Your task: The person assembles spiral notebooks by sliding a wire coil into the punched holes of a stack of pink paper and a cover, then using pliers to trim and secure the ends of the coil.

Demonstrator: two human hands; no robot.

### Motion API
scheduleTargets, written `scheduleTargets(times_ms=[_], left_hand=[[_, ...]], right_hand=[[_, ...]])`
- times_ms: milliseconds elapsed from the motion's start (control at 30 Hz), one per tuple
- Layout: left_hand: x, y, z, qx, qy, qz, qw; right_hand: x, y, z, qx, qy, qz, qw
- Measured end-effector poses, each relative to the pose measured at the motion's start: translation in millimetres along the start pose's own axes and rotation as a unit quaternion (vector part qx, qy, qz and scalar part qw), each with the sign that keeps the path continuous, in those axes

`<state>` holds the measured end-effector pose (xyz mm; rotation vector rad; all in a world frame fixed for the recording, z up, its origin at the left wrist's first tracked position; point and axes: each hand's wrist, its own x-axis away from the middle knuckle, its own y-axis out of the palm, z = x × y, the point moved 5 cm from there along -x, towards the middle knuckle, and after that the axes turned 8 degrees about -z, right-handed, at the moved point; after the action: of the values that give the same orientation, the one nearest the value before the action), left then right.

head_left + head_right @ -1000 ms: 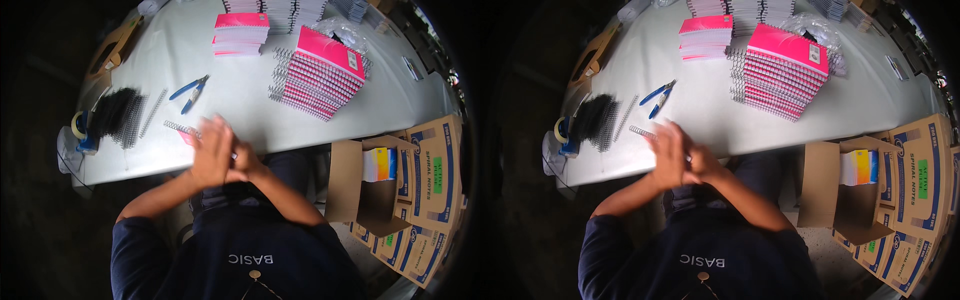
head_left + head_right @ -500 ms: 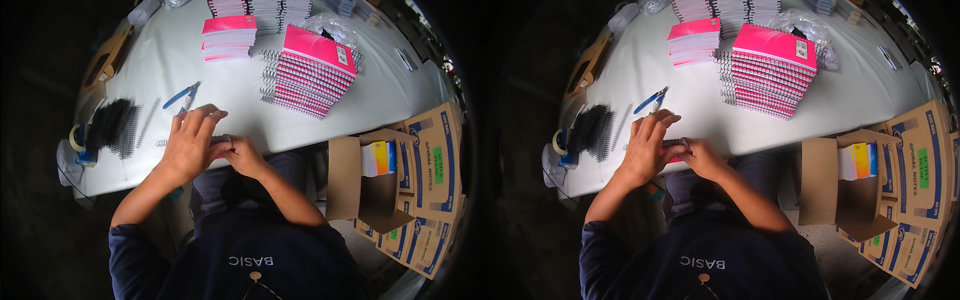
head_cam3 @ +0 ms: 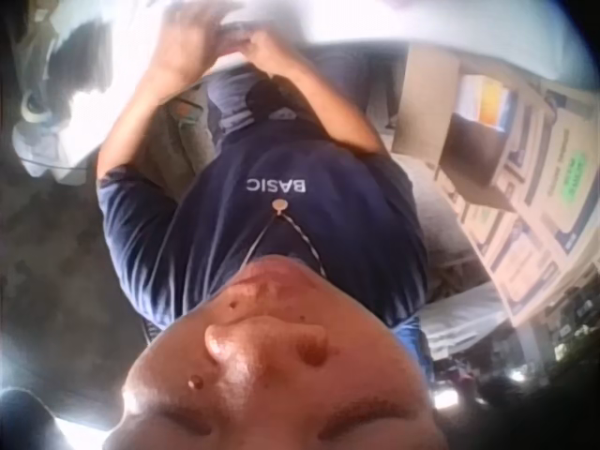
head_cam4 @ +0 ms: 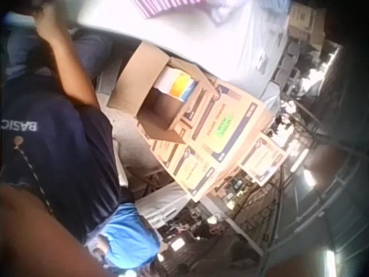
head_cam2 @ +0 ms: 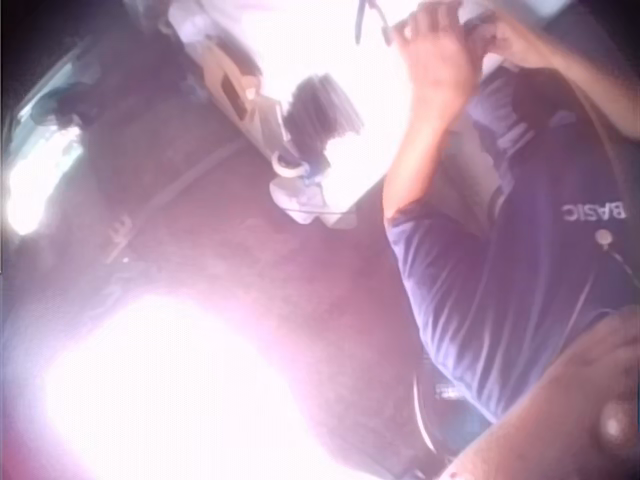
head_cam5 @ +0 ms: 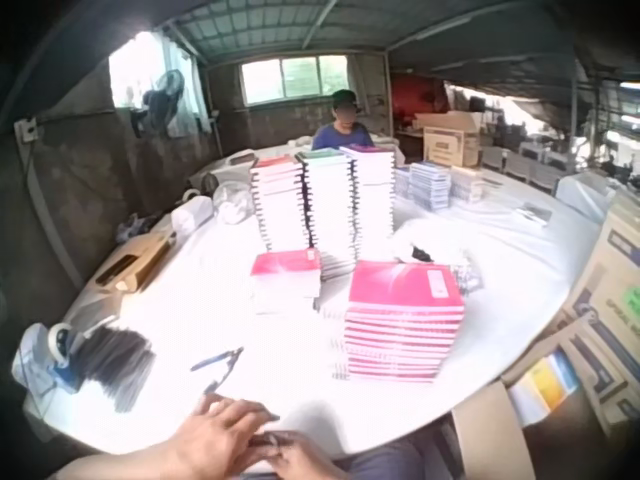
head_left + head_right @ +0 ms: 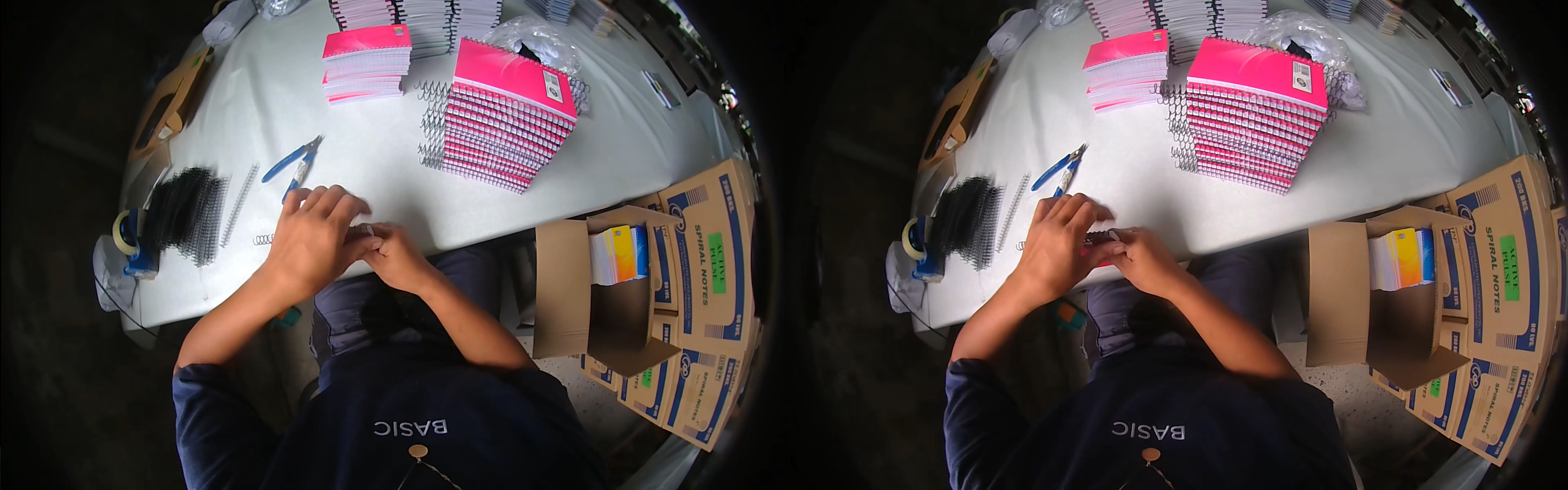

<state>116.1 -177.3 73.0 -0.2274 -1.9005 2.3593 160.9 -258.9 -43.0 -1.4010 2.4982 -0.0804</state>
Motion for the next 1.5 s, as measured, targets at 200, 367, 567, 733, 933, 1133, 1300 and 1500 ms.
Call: scheduleTargets(times_ms=[200,367,567,733,933,1133,1300,1500], left_hand=[[0.7,-2.0,-1.4,0.071,0.0,-0.024,0.997],[3.3,1.3,-0.1,0.07,0.017,-0.05,0.996],[-0.7,-2.7,9.6,0.011,0.051,-0.029,0.998],[-16.0,-23.3,20.5,0.044,0.019,-0.025,0.999],[-65.7,-93.3,30.4,0.081,0.1,0.17,0.977],[-156.8,-27.9,31.3,0.136,0.176,0.291,0.93],[-174.7,13.9,-3.8,0.498,-0.033,0.355,0.791],[-172.8,24.7,2.3,0.495,-0.025,0.475,0.727]], right_hand=[[-0.2,1.5,3.3,0.001,-0.028,0.011,1.0],[1.1,0.6,-1.1,0.016,-0.043,0.001,0.999],[5.1,-0.5,2.2,0.031,0.016,0.012,0.999],[17.7,-20.2,-28.6,-0.018,-0.038,0.023,0.999],[52.6,-143.3,-119.6,0.128,-0.237,0.339,0.902],[44.3,-259.5,-95.5,0.138,-0.15,0.224,0.953],[23.7,-223.4,-75.3,0.198,-0.193,0.423,0.863],[26.7,-200.9,-77.0,0.181,-0.126,0.501,0.837]])
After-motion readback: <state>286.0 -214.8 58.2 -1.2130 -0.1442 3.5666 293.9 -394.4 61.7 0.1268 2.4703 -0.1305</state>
